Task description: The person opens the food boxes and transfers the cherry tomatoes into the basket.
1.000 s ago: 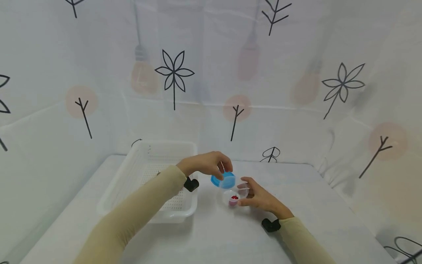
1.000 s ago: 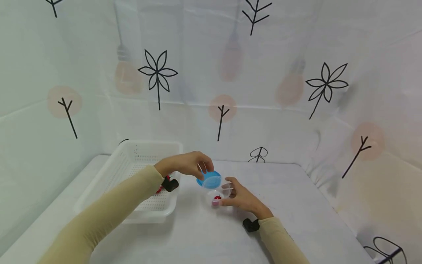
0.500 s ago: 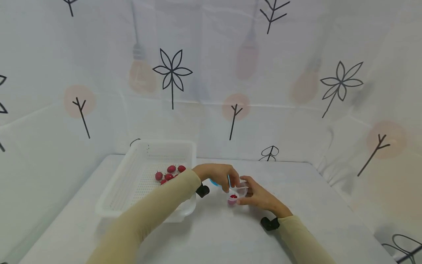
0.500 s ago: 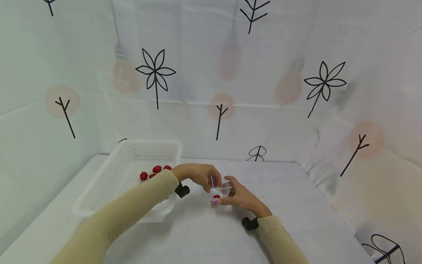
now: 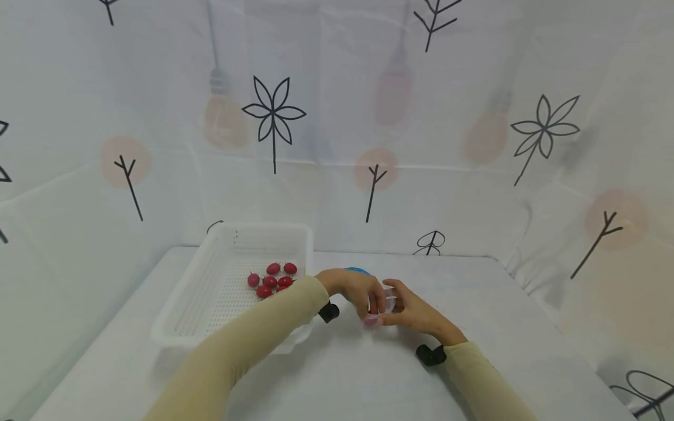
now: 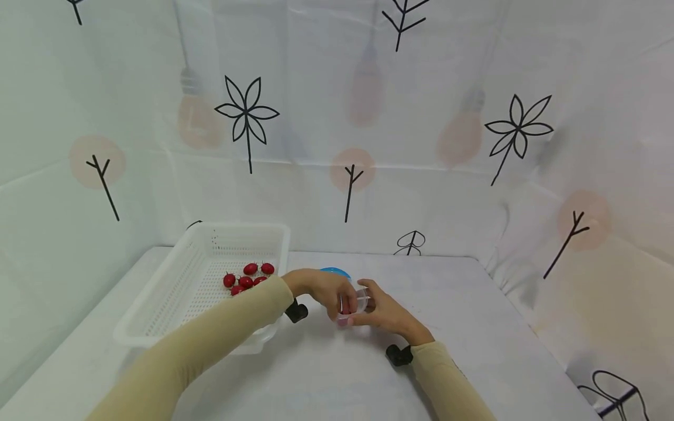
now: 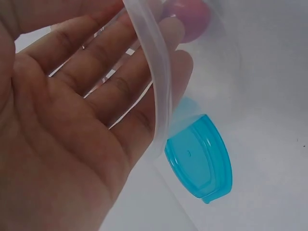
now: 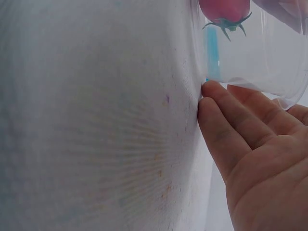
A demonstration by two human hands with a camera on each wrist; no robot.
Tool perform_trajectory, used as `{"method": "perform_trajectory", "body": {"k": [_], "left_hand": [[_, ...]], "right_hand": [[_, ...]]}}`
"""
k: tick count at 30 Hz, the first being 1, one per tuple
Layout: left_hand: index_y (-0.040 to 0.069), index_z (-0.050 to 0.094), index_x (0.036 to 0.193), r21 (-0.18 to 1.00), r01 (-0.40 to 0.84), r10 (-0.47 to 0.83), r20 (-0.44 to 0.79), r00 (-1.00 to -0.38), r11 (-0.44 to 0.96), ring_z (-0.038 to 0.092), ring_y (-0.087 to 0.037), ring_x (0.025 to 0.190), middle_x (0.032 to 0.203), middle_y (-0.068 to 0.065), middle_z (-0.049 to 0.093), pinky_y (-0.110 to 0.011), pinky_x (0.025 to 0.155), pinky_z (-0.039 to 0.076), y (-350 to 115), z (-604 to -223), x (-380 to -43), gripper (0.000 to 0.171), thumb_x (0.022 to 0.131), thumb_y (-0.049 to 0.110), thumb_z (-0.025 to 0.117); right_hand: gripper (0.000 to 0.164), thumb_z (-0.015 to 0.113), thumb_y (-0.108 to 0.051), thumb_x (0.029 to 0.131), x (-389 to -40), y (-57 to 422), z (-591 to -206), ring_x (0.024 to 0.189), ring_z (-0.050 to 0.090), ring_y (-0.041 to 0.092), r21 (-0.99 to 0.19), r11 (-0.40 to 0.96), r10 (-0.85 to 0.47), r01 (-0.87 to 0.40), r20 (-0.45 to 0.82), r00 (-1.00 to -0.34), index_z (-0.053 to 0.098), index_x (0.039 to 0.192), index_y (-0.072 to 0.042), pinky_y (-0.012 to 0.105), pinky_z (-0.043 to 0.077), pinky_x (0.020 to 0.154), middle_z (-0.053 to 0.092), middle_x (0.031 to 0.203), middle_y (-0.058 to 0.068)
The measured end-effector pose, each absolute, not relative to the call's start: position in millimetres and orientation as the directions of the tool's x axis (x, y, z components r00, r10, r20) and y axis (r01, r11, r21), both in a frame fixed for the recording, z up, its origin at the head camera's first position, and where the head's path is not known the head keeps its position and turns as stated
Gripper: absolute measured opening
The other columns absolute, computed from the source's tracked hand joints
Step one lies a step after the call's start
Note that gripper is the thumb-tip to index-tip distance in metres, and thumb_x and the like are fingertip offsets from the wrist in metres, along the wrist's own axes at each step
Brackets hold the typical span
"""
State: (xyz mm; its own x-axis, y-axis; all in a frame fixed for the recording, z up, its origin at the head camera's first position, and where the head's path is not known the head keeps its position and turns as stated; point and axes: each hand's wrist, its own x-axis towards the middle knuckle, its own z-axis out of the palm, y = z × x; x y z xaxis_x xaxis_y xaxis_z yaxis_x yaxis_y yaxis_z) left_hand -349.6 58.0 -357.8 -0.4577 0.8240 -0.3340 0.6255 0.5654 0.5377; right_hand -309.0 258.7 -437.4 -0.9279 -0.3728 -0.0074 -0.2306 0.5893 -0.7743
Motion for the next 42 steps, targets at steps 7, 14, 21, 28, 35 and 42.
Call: {"method": "perform_trajectory", "body": {"k": [7,14,21,28,35,42], "left_hand": [[0.014,0.068,0.102,0.565,0.592,0.817,-0.352,-0.457,0.575,0.061,-0.008,0.089,0.099,0.0,0.068,-0.022,0.077,0.049,59,-358,-352,0.034,0.072,0.003,0.08],[0.008,0.069,0.105,0.603,0.595,0.837,-0.268,-0.476,0.531,0.06,-0.013,0.097,0.105,-0.002,0.067,-0.023,0.079,0.049,56,-356,-359,0.034,0.074,-0.004,0.073],[0.01,0.071,0.092,0.589,0.607,0.825,-0.202,-0.528,0.533,0.058,-0.011,0.083,0.094,-0.001,0.065,-0.024,0.068,0.051,64,-364,-361,0.024,0.075,-0.006,0.071],[0.009,0.071,0.091,0.594,0.572,0.799,-0.225,-0.558,0.566,0.058,-0.012,0.079,0.093,-0.004,0.065,-0.027,0.069,0.053,73,-367,-359,0.022,0.075,-0.006,0.072],[0.007,0.071,0.093,0.571,0.575,0.793,-0.256,-0.553,0.586,0.058,-0.011,0.078,0.092,-0.004,0.065,-0.023,0.067,0.051,74,-367,-358,0.024,0.073,-0.006,0.074],[0.012,0.072,0.088,0.533,0.603,0.796,-0.276,-0.539,0.594,0.056,-0.009,0.079,0.089,0.001,0.067,-0.022,0.066,0.049,76,-372,-362,0.025,0.073,-0.008,0.072]], "right_hand": [[0.09,0.079,-0.038,0.077,-309,259,-437,0.108,0.057,0.022,-0.793,0.571,-0.373,-0.214,-0.018,-0.928,0.024,0.145,-0.017,0.041,0.046,0.091,0.047,0.137,0.009],[0.086,0.078,-0.041,0.077,-309,258,-437,0.104,0.058,0.022,-0.784,0.579,-0.376,-0.225,-0.012,-0.927,0.027,0.143,-0.019,0.044,0.047,0.088,0.05,0.133,0.01],[0.086,0.078,-0.042,0.077,-310,259,-438,0.093,0.057,0.021,-0.78,0.574,-0.394,-0.249,0.003,-0.919,0.027,0.143,-0.023,0.036,0.044,0.08,0.054,0.128,0.006],[0.083,0.078,-0.035,0.079,-312,259,-438,0.102,0.058,0.021,-0.813,0.517,-0.432,-0.27,0.024,-0.901,0.027,0.143,-0.021,0.035,0.045,0.086,0.053,0.131,0.006],[0.085,0.078,-0.027,0.08,-309,258,-430,0.099,0.059,0.021,-0.819,0.505,-0.451,-0.272,0.018,-0.892,0.025,0.145,-0.014,0.037,0.045,0.087,0.054,0.128,0.01],[0.086,0.079,-0.037,0.077,-313,261,-437,0.098,0.056,0.021,-0.787,0.557,-0.413,-0.265,0.015,-0.911,0.028,0.144,-0.019,0.038,0.044,0.084,0.053,0.127,0.008]]}}
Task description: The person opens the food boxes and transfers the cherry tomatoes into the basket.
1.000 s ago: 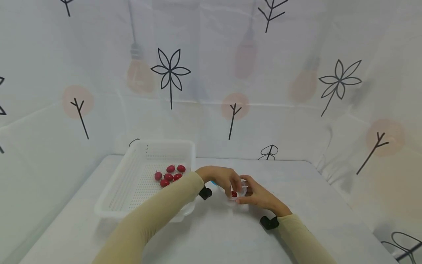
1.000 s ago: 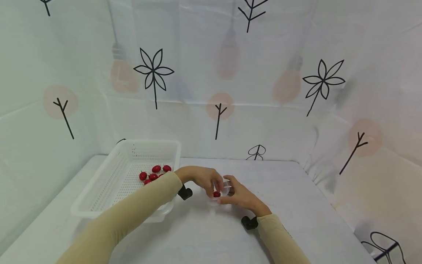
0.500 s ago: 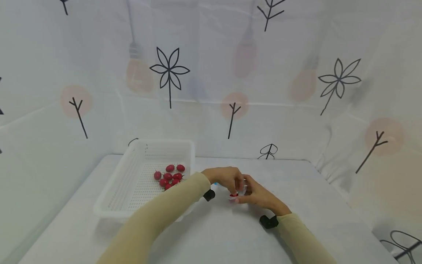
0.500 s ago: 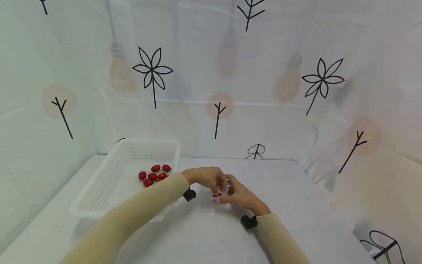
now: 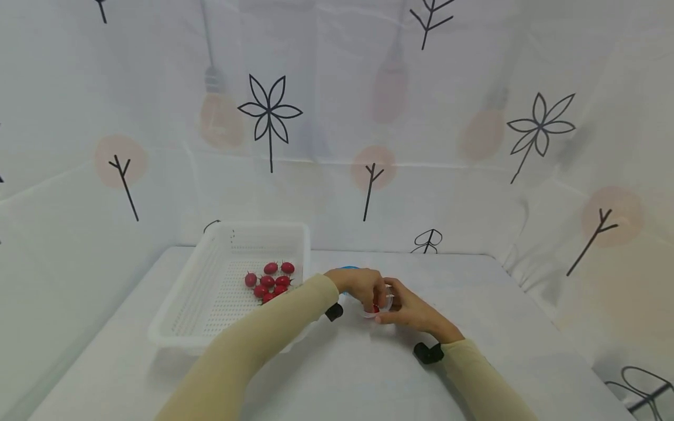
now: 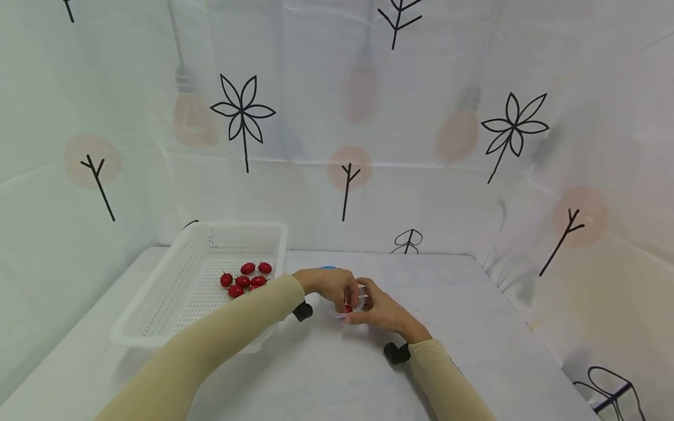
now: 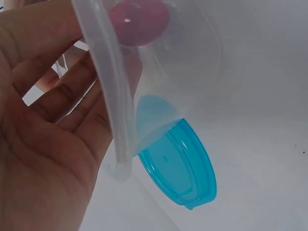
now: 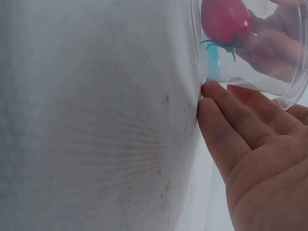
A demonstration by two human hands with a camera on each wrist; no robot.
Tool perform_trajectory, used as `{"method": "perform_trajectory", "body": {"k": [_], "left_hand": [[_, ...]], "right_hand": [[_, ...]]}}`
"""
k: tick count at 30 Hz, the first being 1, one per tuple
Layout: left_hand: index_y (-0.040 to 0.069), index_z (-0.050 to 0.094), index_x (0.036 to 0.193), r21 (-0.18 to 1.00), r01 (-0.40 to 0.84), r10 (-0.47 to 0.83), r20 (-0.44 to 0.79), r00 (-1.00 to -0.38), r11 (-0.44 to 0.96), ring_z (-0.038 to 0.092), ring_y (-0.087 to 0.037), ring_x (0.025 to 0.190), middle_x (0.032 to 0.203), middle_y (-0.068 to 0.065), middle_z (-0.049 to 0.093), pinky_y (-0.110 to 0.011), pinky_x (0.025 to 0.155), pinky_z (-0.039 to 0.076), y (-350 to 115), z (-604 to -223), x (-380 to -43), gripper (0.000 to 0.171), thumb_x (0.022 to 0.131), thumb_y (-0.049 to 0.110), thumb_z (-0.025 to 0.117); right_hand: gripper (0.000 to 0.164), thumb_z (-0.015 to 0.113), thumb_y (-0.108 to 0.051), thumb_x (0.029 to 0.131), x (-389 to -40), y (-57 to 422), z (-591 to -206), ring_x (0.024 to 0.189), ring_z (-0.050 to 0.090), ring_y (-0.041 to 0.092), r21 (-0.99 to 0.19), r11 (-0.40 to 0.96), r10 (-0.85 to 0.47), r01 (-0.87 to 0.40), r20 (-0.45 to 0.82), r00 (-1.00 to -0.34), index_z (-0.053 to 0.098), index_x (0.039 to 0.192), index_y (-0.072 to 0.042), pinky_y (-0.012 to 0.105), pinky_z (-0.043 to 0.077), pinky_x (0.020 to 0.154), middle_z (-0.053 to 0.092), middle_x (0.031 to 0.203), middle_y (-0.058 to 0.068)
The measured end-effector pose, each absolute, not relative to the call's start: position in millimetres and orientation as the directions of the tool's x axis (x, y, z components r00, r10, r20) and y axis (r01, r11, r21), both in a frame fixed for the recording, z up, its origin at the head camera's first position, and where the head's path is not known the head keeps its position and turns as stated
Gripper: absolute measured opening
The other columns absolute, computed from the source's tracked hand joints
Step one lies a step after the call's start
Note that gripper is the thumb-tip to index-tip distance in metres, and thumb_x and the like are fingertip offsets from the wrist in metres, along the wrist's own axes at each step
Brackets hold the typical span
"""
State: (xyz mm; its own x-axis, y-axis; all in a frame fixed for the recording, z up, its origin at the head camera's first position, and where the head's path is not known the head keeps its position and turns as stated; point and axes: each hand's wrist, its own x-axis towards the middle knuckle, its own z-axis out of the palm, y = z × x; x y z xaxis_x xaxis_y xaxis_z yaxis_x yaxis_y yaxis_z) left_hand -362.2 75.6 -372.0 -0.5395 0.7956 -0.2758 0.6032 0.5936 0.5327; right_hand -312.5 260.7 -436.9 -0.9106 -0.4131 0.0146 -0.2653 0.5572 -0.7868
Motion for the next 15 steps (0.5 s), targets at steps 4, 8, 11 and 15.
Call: {"method": "perform_trajectory", "body": {"k": [4,8,11,15], "left_hand": [[0.019,0.073,0.084,0.489,0.623,0.787,-0.289,-0.545,0.61,0.054,-0.008,0.079,0.087,0.005,0.067,-0.022,0.065,0.048,75.8,-373.0,-363.3,0.026,0.074,-0.005,0.072],[0.023,0.073,0.084,0.425,0.636,0.764,-0.311,-0.565,0.644,0.052,-0.007,0.079,0.083,0.008,0.066,-0.022,0.065,0.046,75.1,-372.1,-361.2,0.026,0.077,-0.002,0.072],[0.023,0.073,0.083,0.385,0.649,0.754,-0.322,-0.573,0.657,0.051,-0.008,0.078,0.082,0.009,0.065,-0.022,0.064,0.045,75.2,-372.6,-359.4,0.025,0.079,-0.001,0.071],[0.022,0.072,0.084,0.353,0.657,0.746,-0.326,-0.581,0.666,0.051,-0.009,0.079,0.086,0.008,0.064,-0.023,0.065,0.046,76.9,-374.5,-358.0,0.021,0.08,0.001,0.071]], "right_hand": [[0.088,0.079,-0.038,0.076,-312.4,261.0,-436.3,0.103,0.056,0.022,-0.792,0.551,-0.411,-0.262,0.016,-0.912,0.026,0.144,-0.018,0.039,0.044,0.089,0.049,0.131,0.01],[0.088,0.079,-0.035,0.077,-312.5,260.8,-436.6,0.11,0.056,0.025,-0.806,0.534,-0.412,-0.254,0.014,-0.911,0.025,0.145,-0.018,0.043,0.044,0.094,0.045,0.136,0.012],[0.087,0.079,-0.034,0.077,-312.3,260.4,-437.3,0.113,0.055,0.026,-0.808,0.538,-0.404,-0.242,0.005,-0.915,0.026,0.144,-0.018,0.045,0.043,0.095,0.044,0.138,0.012],[0.088,0.079,-0.035,0.077,-311.1,259.6,-437.3,0.113,0.055,0.026,-0.805,0.55,-0.388,-0.222,-0.01,-0.922,0.026,0.145,-0.019,0.046,0.043,0.096,0.044,0.139,0.012]]}}
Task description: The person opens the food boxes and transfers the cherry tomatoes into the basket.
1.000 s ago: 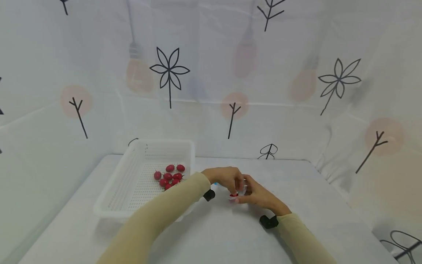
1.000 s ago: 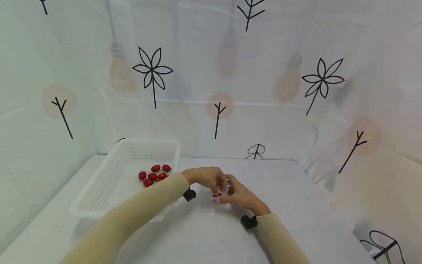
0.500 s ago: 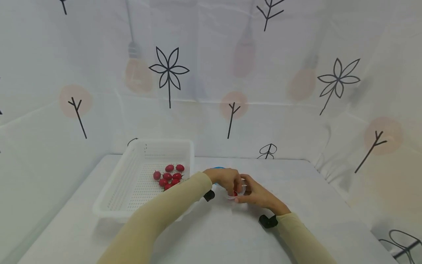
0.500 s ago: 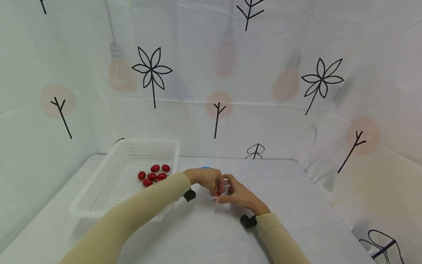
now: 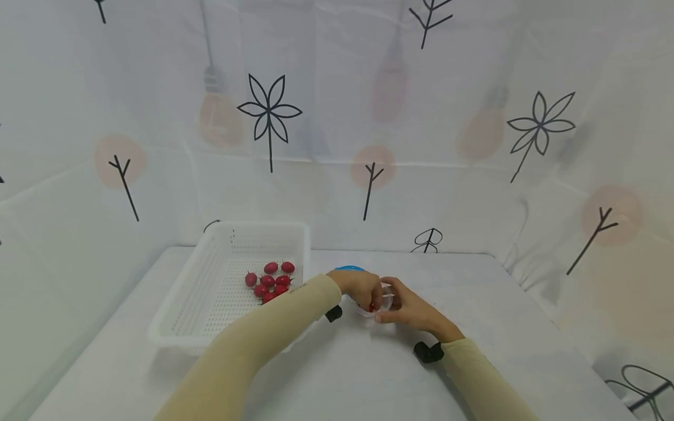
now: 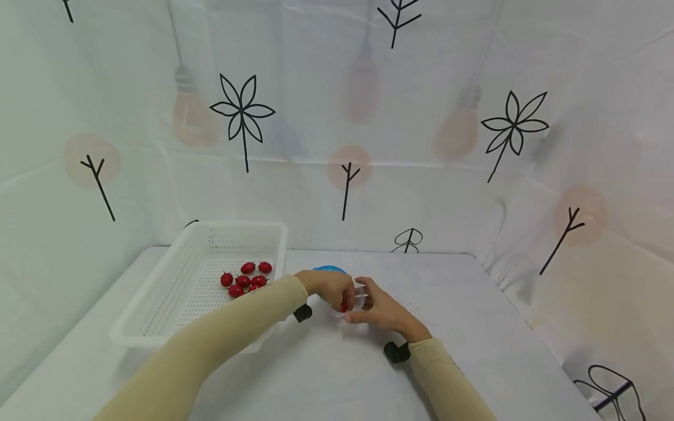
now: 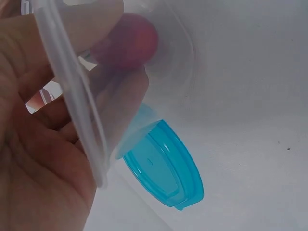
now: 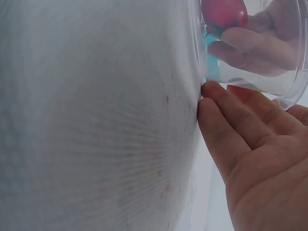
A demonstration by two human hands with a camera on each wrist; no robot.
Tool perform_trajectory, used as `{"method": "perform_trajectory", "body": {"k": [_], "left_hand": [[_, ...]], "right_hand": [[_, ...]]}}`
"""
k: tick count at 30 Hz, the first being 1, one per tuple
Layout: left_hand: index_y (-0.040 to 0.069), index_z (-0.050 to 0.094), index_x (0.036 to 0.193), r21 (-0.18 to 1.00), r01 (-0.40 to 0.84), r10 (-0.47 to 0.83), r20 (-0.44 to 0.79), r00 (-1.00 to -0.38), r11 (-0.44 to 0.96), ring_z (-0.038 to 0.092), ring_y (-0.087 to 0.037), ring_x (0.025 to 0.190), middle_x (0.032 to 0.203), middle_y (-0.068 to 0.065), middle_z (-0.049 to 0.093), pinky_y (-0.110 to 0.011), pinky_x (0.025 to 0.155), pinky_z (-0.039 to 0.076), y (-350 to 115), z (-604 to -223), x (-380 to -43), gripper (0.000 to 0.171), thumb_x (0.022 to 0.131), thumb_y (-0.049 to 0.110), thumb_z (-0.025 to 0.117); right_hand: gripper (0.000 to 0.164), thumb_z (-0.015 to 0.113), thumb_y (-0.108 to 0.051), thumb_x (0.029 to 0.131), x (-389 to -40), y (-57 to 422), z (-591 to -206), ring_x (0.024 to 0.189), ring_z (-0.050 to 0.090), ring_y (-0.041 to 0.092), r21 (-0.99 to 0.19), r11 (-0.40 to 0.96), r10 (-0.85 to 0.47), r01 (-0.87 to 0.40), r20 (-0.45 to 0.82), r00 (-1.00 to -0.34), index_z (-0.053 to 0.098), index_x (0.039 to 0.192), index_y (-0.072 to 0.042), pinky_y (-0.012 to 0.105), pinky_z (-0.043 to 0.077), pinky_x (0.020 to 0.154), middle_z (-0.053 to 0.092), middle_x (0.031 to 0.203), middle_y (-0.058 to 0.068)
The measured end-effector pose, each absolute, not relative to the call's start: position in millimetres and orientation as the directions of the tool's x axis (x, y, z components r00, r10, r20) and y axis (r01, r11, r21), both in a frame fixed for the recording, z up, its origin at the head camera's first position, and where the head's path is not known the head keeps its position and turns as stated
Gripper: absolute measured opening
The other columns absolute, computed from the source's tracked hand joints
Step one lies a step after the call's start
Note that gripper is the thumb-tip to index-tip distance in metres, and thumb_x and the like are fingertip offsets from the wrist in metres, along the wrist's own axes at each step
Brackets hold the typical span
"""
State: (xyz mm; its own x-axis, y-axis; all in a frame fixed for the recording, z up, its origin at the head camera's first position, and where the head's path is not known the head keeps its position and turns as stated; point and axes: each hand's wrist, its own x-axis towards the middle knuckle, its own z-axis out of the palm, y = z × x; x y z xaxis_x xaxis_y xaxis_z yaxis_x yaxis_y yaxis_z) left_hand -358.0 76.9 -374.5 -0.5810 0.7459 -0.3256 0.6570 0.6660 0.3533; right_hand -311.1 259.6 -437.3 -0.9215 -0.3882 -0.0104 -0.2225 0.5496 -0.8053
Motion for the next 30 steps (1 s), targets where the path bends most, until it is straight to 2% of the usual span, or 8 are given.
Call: {"method": "perform_trajectory", "body": {"k": [6,11,17,24,30], "left_hand": [[0.02,0.07,0.089,0.3,0.662,0.726,-0.321,-0.608,0.687,0.053,-0.009,0.083,0.092,0.01,0.061,-0.023,0.069,0.047,80,-378,-358,0.014,0.082,0.009,0.074],[0.019,0.069,0.088,0.307,0.657,0.725,-0.32,-0.61,0.688,0.054,-0.009,0.082,0.087,0.009,0.062,-0.023,0.069,0.047,81,-380,-359,0.01,0.083,0.011,0.074],[0.014,0.07,0.093,0.384,0.63,0.737,-0.324,-0.593,0.675,0.056,-0.009,0.073,0.087,0.007,0.062,-0.024,0.065,0.049,77,-377,-360,0.017,0.079,0.004,0.074],[0.006,0.07,0.097,0.511,0.563,0.751,-0.316,-0.58,0.65,0.058,-0.011,0.067,0.085,0.001,0.065,-0.037,0.076,0.055,71,-371,-361,0.022,0.076,-0.001,0.074],[0.003,0.068,0.098,0.559,0.521,0.746,-0.315,-0.586,0.645,0.059,-0.013,0.069,0.084,-0.001,0.065,-0.039,0.077,0.055,69,-368,-361,0.023,0.076,-0.002,0.075]], "right_hand": [[0.088,0.079,-0.035,0.077,-310,259,-437,0.11,0.055,0.026,-0.804,0.554,-0.379,-0.216,-0.012,-0.925,0.026,0.145,-0.02,0.045,0.044,0.093,0.043,0.138,0.012],[0.088,0.079,-0.036,0.076,-311,260,-437,0.111,0.055,0.026,-0.796,0.565,-0.369,-0.217,-0.009,-0.929,0.027,0.145,-0.02,0.046,0.045,0.093,0.043,0.138,0.012],[0.09,0.079,-0.038,0.076,-310,259,-439,0.112,0.054,0.027,-0.794,0.57,-0.367,-0.211,-0.016,-0.93,0.026,0.146,-0.02,0.046,0.045,0.093,0.044,0.137,0.013],[0.09,0.08,-0.039,0.075,-309,258,-437,0.108,0.055,0.025,-0.783,0.59,-0.352,-0.198,-0.028,-0.936,0.027,0.145,-0.02,0.045,0.046,0.091,0.045,0.136,0.013],[0.09,0.08,-0.036,0.076,-309,257,-435,0.102,0.056,0.024,-0.779,0.596,-0.347,-0.194,-0.032,-0.937,0.026,0.146,-0.018,0.043,0.047,0.087,0.045,0.136,0.014]]}}
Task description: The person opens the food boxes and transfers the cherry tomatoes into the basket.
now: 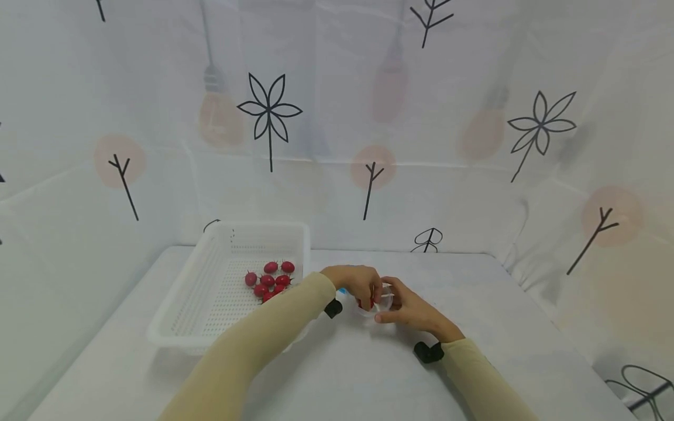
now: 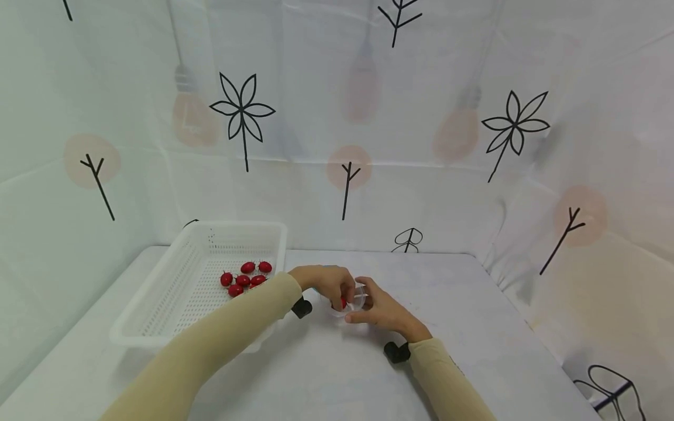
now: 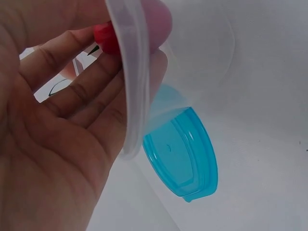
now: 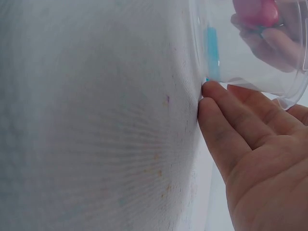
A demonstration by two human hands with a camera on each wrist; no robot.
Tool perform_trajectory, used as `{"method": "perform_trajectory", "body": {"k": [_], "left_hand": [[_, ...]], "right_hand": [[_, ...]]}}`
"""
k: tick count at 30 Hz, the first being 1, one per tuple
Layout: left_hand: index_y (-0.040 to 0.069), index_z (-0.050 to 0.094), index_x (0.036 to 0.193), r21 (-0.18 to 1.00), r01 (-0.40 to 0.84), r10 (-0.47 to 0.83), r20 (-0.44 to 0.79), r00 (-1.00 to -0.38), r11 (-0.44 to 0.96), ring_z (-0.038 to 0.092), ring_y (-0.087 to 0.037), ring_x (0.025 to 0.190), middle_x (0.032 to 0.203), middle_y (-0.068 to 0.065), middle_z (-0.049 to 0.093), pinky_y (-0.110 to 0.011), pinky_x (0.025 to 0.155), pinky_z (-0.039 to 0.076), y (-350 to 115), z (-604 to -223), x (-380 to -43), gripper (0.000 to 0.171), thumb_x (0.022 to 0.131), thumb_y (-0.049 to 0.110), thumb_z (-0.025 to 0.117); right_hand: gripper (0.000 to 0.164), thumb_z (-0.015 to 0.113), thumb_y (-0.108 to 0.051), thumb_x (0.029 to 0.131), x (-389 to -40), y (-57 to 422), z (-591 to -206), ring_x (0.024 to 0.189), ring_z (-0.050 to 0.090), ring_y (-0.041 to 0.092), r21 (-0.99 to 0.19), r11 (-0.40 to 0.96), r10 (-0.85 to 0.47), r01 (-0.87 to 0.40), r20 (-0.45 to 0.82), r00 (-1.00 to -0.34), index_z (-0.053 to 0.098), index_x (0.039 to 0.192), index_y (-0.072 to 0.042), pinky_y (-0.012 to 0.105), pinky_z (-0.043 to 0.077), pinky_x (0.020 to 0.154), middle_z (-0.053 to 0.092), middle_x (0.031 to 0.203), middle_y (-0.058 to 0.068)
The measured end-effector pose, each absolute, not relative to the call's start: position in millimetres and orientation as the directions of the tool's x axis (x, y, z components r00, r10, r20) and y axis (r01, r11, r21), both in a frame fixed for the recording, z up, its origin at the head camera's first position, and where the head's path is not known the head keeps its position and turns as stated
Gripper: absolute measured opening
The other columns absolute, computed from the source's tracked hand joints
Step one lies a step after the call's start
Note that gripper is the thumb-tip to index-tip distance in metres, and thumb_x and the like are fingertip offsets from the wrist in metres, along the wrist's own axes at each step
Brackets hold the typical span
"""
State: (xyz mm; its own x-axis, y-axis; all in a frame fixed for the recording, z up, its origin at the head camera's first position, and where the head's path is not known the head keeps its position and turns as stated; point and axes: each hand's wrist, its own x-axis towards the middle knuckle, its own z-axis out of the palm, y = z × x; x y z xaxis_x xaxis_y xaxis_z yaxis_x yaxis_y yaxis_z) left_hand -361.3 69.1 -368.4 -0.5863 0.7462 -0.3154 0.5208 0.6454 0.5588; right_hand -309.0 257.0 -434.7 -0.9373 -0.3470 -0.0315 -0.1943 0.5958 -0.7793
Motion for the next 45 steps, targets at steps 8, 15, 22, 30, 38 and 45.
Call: {"method": "perform_trajectory", "body": {"k": [8,15,22,30,38,45], "left_hand": [[0.0,0.068,0.098,0.595,0.51,0.761,-0.301,-0.575,0.621,0.059,-0.015,0.071,0.085,-0.002,0.064,-0.039,0.078,0.055,67,-366,-363,0.022,0.077,-0.002,0.074],[0.0,0.068,0.095,0.635,0.531,0.796,-0.237,-0.557,0.561,0.059,-0.015,0.072,0.08,-0.002,0.064,-0.039,0.079,0.054,62,-355,-362,0.019,0.078,0.0,0.074],[0.007,0.068,0.089,0.659,0.534,0.808,-0.201,-0.554,0.53,0.06,-0.016,0.074,0.083,-0.002,0.065,-0.039,0.078,0.054,55,-344,-360,0.013,0.079,0.0,0.074],[0.012,0.067,0.088,0.589,0.614,0.818,-0.149,-0.556,0.525,0.06,-0.014,0.075,0.082,0.001,0.064,-0.026,0.069,0.053,41,-327,-348,0.014,0.079,0.005,0.075],[0.012,0.067,0.088,0.575,0.651,0.827,-0.082,-0.557,0.496,0.06,-0.012,0.079,0.086,0.004,0.064,-0.023,0.071,0.052,14,-310,-337,0.015,0.078,0.008,0.077],[0.015,0.066,0.089,0.593,0.625,0.801,-0.056,-0.597,0.507,0.062,-0.013,0.08,0.087,0.003,0.064,-0.023,0.072,0.053,-20,-304,-329,0.016,0.08,0.007,0.075]], "right_hand": [[0.089,0.079,-0.034,0.077,-310,257,-434,0.105,0.057,0.025,-0.788,0.582,-0.362,-0.201,-0.029,-0.932,0.025,0.146,-0.017,0.043,0.047,0.089,0.045,0.137,0.014],[0.087,0.078,-0.035,0.078,-312,259,-438,0.114,0.054,0.028,-0.804,0.563,-0.372,-0.192,-0.039,-0.927,0.025,0.145,-0.018,0.048,0.045,0.095,0.043,0.14,0.013],[0.088,0.078,-0.038,0.077,-313,259,-438,0.111,0.055,0.027,-0.788,0.589,-0.348,-0.18,-0.046,-0.936,0.025,0.145,-0.016,0.049,0.046,0.092,0.042,0.141,0.013],[0.088,0.078,-0.036,0.078,-311,258,-438,0.112,0.056,0.027,-0.797,0.571,-0.374,-0.196,-0.04,-0.926,0.024,0.145,-0.016,0.048,0.046,0.093,0.047,0.138,0.007],[0.091,0.077,-0.033,0.079,-310,258,-438,0.111,0.056,0.027,-0.801,0.557,-0.394,-0.218,-0.024,-0.919,0.02,0.147,-0.009,0.047,0.046,0.093,0.048,0.139,0.008],[0.092,0.078,-0.035,0.078,-310,257,-438,0.113,0.056,0.028,-0.794,0.57,-0.376,-0.212,-0.023,-0.926,0.021,0.147,-0.01,0.049,0.045,0.095,0.048,0.138,0.007]]}}
